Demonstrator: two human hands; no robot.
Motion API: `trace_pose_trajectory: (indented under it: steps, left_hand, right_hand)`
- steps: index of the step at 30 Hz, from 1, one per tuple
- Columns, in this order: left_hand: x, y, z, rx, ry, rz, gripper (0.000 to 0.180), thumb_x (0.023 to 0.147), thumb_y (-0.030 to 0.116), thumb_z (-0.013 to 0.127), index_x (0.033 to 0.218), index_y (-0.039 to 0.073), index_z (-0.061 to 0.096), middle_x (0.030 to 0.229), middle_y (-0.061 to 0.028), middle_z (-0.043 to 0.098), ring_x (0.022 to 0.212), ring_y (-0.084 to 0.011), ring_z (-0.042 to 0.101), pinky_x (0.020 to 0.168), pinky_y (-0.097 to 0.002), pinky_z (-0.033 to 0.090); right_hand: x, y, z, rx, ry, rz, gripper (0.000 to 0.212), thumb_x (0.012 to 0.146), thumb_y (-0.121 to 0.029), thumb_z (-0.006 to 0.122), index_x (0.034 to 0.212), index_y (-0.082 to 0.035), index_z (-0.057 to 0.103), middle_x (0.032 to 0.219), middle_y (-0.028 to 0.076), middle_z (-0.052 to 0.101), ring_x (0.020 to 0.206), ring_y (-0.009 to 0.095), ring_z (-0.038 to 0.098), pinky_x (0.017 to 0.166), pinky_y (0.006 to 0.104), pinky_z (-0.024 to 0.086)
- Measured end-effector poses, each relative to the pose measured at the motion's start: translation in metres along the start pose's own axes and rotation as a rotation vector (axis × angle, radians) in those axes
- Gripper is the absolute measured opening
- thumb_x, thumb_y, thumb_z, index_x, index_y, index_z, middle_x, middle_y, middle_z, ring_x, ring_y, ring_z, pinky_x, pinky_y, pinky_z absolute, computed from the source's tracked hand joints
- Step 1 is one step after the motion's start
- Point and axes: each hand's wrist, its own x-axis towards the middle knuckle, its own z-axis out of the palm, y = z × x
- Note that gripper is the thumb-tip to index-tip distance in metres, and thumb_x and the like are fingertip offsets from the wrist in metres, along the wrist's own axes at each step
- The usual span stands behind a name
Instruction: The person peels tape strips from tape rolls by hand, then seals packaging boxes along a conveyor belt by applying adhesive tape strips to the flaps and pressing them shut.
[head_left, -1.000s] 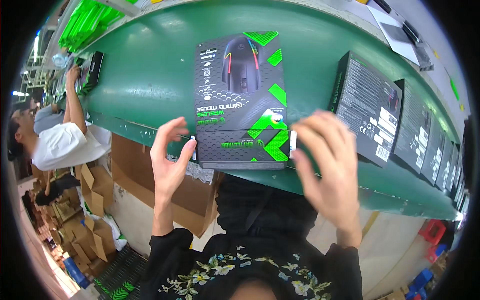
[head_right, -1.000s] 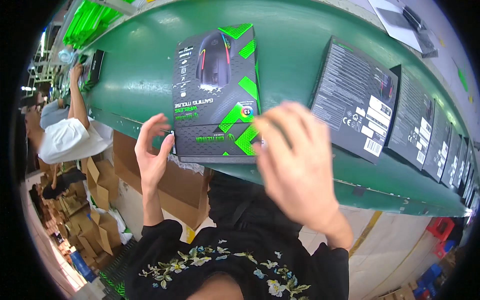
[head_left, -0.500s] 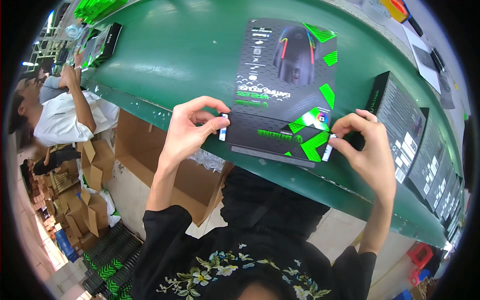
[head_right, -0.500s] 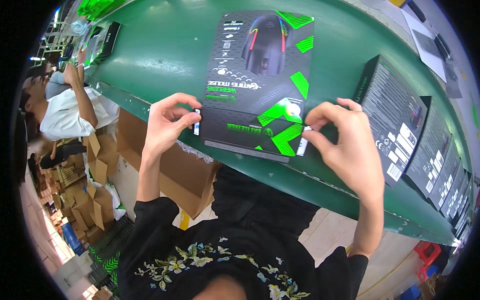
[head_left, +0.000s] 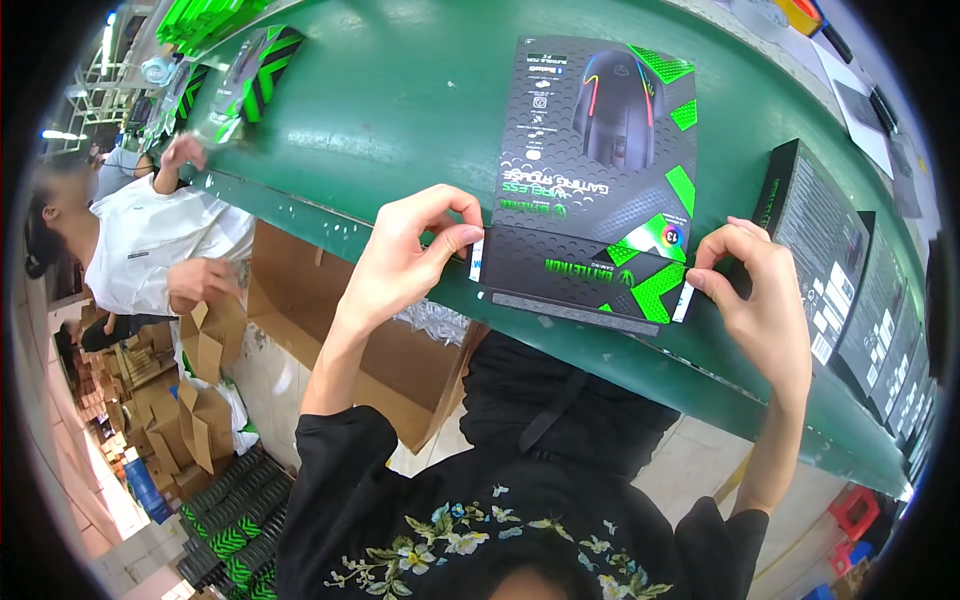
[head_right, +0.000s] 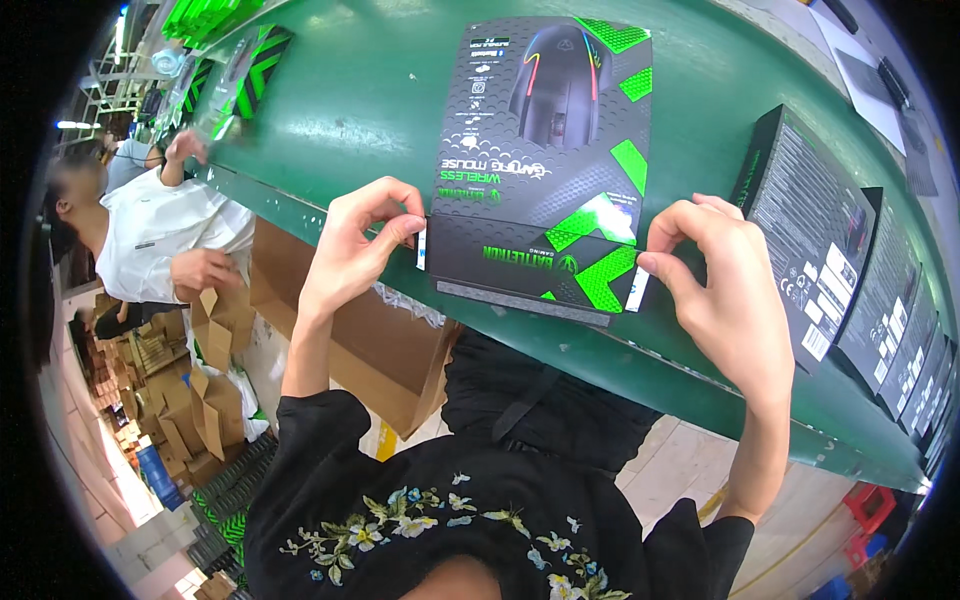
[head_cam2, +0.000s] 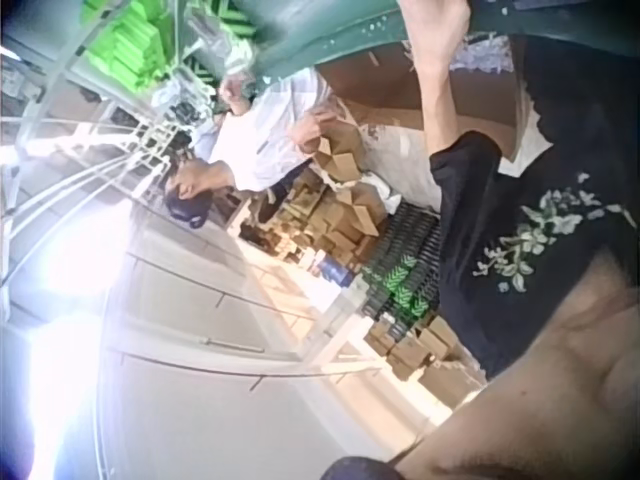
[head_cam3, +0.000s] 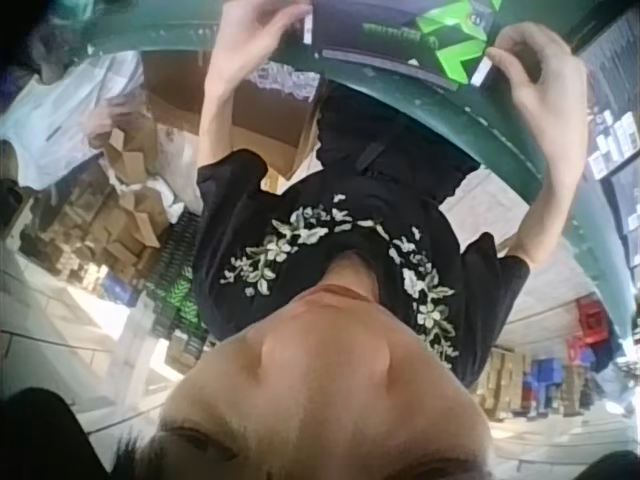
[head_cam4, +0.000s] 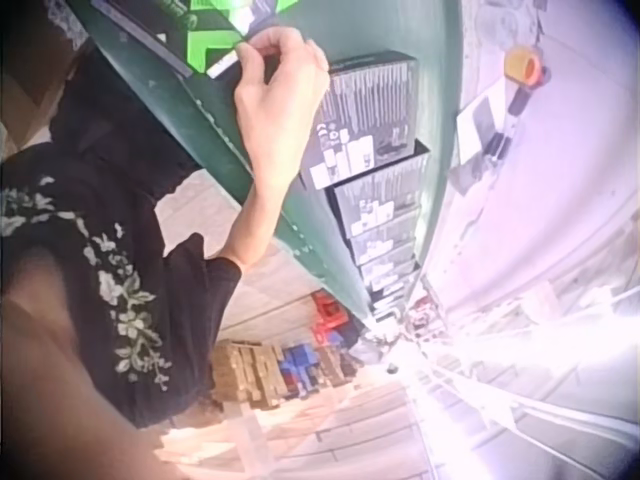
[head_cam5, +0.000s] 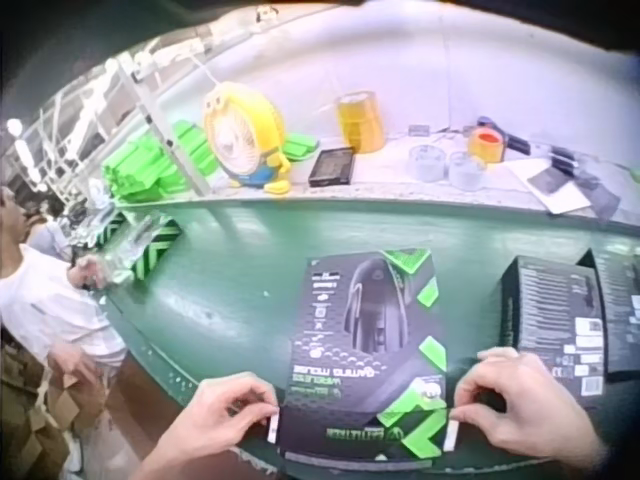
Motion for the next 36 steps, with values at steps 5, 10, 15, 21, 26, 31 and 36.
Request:
trace_pose_trajectory:
  steps: [5, 10, 15, 21, 26, 31, 36]
  left_hand:
    - [0.006, -0.004, 0.002, 0.227, -0.022, 0.121, 0.006, 0.091, -0.006, 0.06, 0.091, -0.003, 0.055, 0.079, -0.0059, 0.059, 0.069, -0.0127, 0.054, 0.063, -0.0301, 0.045]
    - [0.009, 0.007, 0.005, 0.149, -0.071, -0.072, 0.006, 0.092, -0.003, 0.06, 0.089, -0.002, 0.054, 0.075, -0.0027, 0.054, 0.07, -0.0107, 0.05, 0.066, -0.027, 0.043]
    - [-0.002, 0.017, 0.011, 0.443, 0.046, 0.013, 0.009, 0.089, -0.006, 0.059, 0.088, -0.003, 0.05, 0.077, -0.0046, 0.051, 0.067, -0.015, 0.046, 0.068, -0.0278, 0.042]
    - [-0.005, -0.011, 0.016, 0.328, 0.155, 0.268, 0.011, 0.088, -0.008, 0.06, 0.091, -0.003, 0.051, 0.09, -0.0108, 0.054, 0.075, -0.0223, 0.054, 0.069, -0.0314, 0.046]
    - [-0.012, -0.014, 0.011, 0.306, 0.119, 0.271, 0.011, 0.087, -0.01, 0.059, 0.089, -0.002, 0.052, 0.097, -0.012, 0.056, 0.08, -0.0219, 0.055, 0.075, -0.0315, 0.048]
    - [-0.025, -0.024, 0.008, 0.16, 0.176, 0.286, 0.011, 0.093, 0.002, 0.061, 0.087, 0.001, 0.052, 0.1, -0.0113, 0.057, 0.088, -0.0203, 0.059, 0.079, -0.0323, 0.048]
    - [-0.072, -0.042, -0.02, -0.296, 0.28, 0.101, 0.025, 0.1, 0.025, 0.061, 0.096, 0.005, 0.048, 0.099, -0.0107, 0.059, 0.085, -0.0179, 0.062, 0.078, -0.0303, 0.051]
  right_hand:
    - [0.002, -0.002, -0.006, 0.027, -0.002, 0.046, 0.011, 0.079, 0.0, 0.071, 0.081, 0.001, 0.06, 0.073, 0.012, 0.062, 0.075, 0.028, 0.061, 0.086, 0.0394, 0.046]
    - [0.022, 0.005, -0.02, 0.069, -0.263, 0.14, 0.009, 0.08, -0.001, 0.07, 0.08, 0.003, 0.062, 0.066, 0.012, 0.062, 0.065, 0.023, 0.06, 0.063, 0.0355, 0.046]
    - [0.015, 0.007, -0.006, 0.068, -0.221, 0.046, 0.01, 0.082, -0.003, 0.069, 0.082, 0.003, 0.061, 0.064, 0.017, 0.061, 0.059, 0.032, 0.061, 0.057, 0.0371, 0.046]
    - [-0.009, 0.0, -0.001, -0.099, -0.084, -0.02, 0.013, 0.083, -0.004, 0.069, 0.088, -0.002, 0.057, 0.079, 0.014, 0.06, 0.083, 0.036, 0.058, 0.082, 0.0421, 0.044]
    - [-0.013, 0.003, 0.001, -0.048, 0.028, -0.015, 0.015, 0.081, -0.003, 0.071, 0.09, -0.002, 0.058, 0.084, 0.011, 0.062, 0.087, 0.034, 0.058, 0.082, 0.0407, 0.044]
    - [-0.009, -0.005, -0.006, -0.007, -0.007, 0.066, 0.017, 0.08, -0.002, 0.071, 0.094, -0.003, 0.06, 0.085, 0.01, 0.063, 0.088, 0.033, 0.06, 0.082, 0.0401, 0.045]
    - [-0.011, 0.008, -0.004, 0.006, -0.027, -0.059, 0.018, 0.079, -0.001, 0.072, 0.094, -0.003, 0.062, 0.087, 0.009, 0.064, 0.087, 0.032, 0.061, 0.081, 0.0397, 0.045]
